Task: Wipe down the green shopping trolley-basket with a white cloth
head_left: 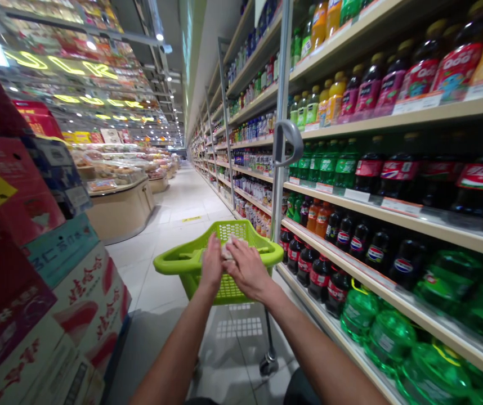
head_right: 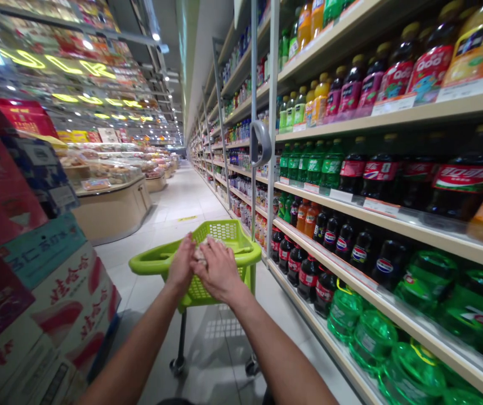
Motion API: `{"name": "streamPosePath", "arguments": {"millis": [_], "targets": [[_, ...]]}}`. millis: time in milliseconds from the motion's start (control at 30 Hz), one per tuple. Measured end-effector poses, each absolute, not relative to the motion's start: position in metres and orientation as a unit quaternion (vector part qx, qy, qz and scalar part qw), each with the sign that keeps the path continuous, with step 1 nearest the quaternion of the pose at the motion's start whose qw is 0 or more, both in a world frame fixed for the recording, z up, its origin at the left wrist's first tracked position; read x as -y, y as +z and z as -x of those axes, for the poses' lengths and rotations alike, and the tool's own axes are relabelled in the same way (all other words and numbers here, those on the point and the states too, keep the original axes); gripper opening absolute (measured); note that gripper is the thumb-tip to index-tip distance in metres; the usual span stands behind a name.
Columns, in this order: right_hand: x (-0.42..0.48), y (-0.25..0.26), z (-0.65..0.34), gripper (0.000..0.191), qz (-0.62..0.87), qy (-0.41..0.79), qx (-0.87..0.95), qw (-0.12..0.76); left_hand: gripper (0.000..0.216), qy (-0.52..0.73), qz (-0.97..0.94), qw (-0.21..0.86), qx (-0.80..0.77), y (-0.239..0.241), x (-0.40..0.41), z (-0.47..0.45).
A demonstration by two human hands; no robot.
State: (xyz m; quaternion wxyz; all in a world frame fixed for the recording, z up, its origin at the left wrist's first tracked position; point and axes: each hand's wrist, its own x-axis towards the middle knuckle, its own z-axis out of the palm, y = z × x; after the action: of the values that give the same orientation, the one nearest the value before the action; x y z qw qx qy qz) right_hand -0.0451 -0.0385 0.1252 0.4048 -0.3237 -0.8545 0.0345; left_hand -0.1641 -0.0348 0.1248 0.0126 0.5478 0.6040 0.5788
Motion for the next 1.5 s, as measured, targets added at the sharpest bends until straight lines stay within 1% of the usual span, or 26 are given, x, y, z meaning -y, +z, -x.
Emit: {"name": "streamPosePath", "arguments": {"millis": [67, 133, 200, 267, 333, 433, 533, 633, 700, 800, 867, 1033, 1233, 1300, 1400, 1500], "targets": [[0.037, 0.123, 0.056, 0.052, 0.337, 0.028, 0.862, 0.378, 0.040, 0.559, -0.523, -0.053, -0.641, 0.123, 0.038, 0.187], [0.035, 0.119, 0.069, 0.056, 0.339, 0.008, 0.865, 0.370, 0.038, 0.480, -0.558, -0.097, -0.670, 0.119, 0.043, 0.207], [0.031, 0.115, 0.078, 0.049, 0.322, -0.013, 0.871, 0.371, 0.036, 0.392, -0.609, -0.117, -0.680, 0.114, 0.048, 0.218], [0.024, 0.111, 0.077, 0.042, 0.294, -0.033, 0.878, 0.376, 0.036, 0.351, -0.634, -0.137, -0.675, 0.109, 0.051, 0.222], [0.014, 0.106, 0.061, 0.037, 0.282, -0.046, 0.873, 0.394, 0.037, 0.346, -0.636, -0.157, -0.671, 0.105, 0.053, 0.223], [-0.007, 0.095, 0.013, 0.030, 0.310, -0.060, 0.842, 0.437, 0.036, 0.351, -0.633, -0.175, -0.667, 0.102, 0.053, 0.220], [-0.023, 0.087, -0.031, 0.030, 0.361, -0.075, 0.795, 0.481, 0.034, 0.369, -0.625, -0.198, -0.659, 0.099, 0.052, 0.215], [-0.017, 0.086, -0.036, 0.029, 0.361, -0.093, 0.771, 0.516, 0.032, 0.388, -0.616, -0.217, -0.650, 0.096, 0.051, 0.209], [-0.004, 0.087, -0.021, 0.028, 0.310, -0.095, 0.793, 0.516, 0.032, 0.395, -0.614, -0.221, -0.646, 0.095, 0.051, 0.207], [0.009, 0.088, -0.005, 0.027, 0.242, -0.079, 0.832, 0.492, 0.033, 0.396, -0.613, -0.222, -0.646, 0.095, 0.053, 0.207], [0.004, 0.090, -0.011, 0.027, 0.247, -0.076, 0.834, 0.487, 0.033, 0.393, -0.613, -0.223, -0.648, 0.095, 0.056, 0.207], [-0.014, 0.092, -0.035, 0.032, 0.340, -0.073, 0.791, 0.504, 0.032, 0.382, -0.608, -0.224, -0.659, 0.097, 0.061, 0.197], [0.011, 0.078, -0.012, 0.029, 0.220, -0.092, 0.845, 0.478, 0.034, 0.373, -0.608, -0.223, -0.665, 0.098, 0.062, 0.188], [0.005, 0.079, -0.021, 0.027, 0.235, -0.099, 0.840, 0.479, 0.034, 0.374, -0.606, -0.221, -0.666, 0.097, 0.061, 0.188], [-0.015, 0.083, -0.045, 0.025, 0.300, -0.112, 0.803, 0.503, 0.033, 0.375, -0.605, -0.220, -0.668, 0.098, 0.060, 0.187], [-0.021, 0.080, -0.050, 0.026, 0.332, -0.120, 0.776, 0.523, 0.034, 0.374, -0.600, -0.223, -0.671, 0.098, 0.059, 0.186]]}}
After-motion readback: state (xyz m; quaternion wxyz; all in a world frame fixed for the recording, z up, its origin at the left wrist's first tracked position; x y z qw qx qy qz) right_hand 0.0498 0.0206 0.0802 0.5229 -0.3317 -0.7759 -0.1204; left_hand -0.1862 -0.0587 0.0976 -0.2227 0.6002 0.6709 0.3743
